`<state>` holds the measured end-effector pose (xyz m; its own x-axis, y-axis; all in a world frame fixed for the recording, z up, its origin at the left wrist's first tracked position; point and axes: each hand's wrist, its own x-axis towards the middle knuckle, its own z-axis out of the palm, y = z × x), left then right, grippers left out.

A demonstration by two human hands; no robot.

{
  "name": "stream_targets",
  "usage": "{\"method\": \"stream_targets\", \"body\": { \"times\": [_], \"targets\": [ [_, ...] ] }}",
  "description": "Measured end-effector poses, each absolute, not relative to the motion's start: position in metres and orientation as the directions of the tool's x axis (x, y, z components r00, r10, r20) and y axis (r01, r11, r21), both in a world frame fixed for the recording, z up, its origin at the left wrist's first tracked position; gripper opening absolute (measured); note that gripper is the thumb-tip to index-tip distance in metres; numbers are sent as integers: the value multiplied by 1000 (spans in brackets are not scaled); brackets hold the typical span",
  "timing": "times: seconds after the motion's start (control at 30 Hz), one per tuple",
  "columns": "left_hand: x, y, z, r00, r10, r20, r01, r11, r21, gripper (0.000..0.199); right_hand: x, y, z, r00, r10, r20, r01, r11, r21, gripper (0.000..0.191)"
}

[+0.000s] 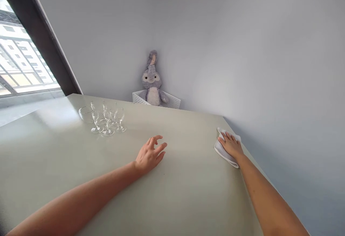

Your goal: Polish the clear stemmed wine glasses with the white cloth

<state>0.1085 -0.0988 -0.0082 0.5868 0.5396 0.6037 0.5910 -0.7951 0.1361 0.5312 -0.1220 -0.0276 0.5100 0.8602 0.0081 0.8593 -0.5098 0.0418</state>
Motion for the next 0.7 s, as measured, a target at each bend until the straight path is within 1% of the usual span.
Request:
{"method": "stream_targets", "body": {
  "times": [0.07, 0.13, 0.23, 0.33, 0.4, 0.43, 0.53, 0.63, 0.7],
  "targets": [
    [110, -100, -11, 605, 554, 571, 600, -789, 130, 16, 534, -142, -35, 500, 866, 19, 865, -500, 43, 60],
    [112, -101, -13, 623, 589, 516, 628, -769, 119, 12, 525, -159, -40, 474, 881, 19, 880, -474, 42, 62],
    [114, -101, -14, 666, 646, 372, 646, -749, 145, 16, 497, -182, -41, 419, 908, 12, 906, -419, 58, 64],
    [115, -98, -16, 709, 670, 221, 639, -743, 202, 28, 455, -199, -41, 320, 947, 13, 944, -320, 74, 63],
    [115, -95, -18, 721, 669, 180, 631, -741, 229, 32, 421, -208, -41, 208, 978, 28, 976, -209, 59, 61],
    [115, -93, -20, 723, 669, 172, 628, -740, 240, 30, 402, -212, -40, 136, 990, 40, 989, -138, 48, 60],
    [113, -89, -22, 709, 689, 147, 636, -716, 287, 19, 342, -221, -33, -96, 993, 62, 995, 96, -7, 57],
    [109, -84, -21, 657, 737, 157, 657, -662, 360, 11, 286, -224, -21, -323, 946, 33, 941, 325, -95, 57],
    [105, -81, -20, 588, 785, 195, 669, -608, 427, 10, 260, -219, -12, -446, 895, 10, 883, 442, -156, 59]
  ]
}}
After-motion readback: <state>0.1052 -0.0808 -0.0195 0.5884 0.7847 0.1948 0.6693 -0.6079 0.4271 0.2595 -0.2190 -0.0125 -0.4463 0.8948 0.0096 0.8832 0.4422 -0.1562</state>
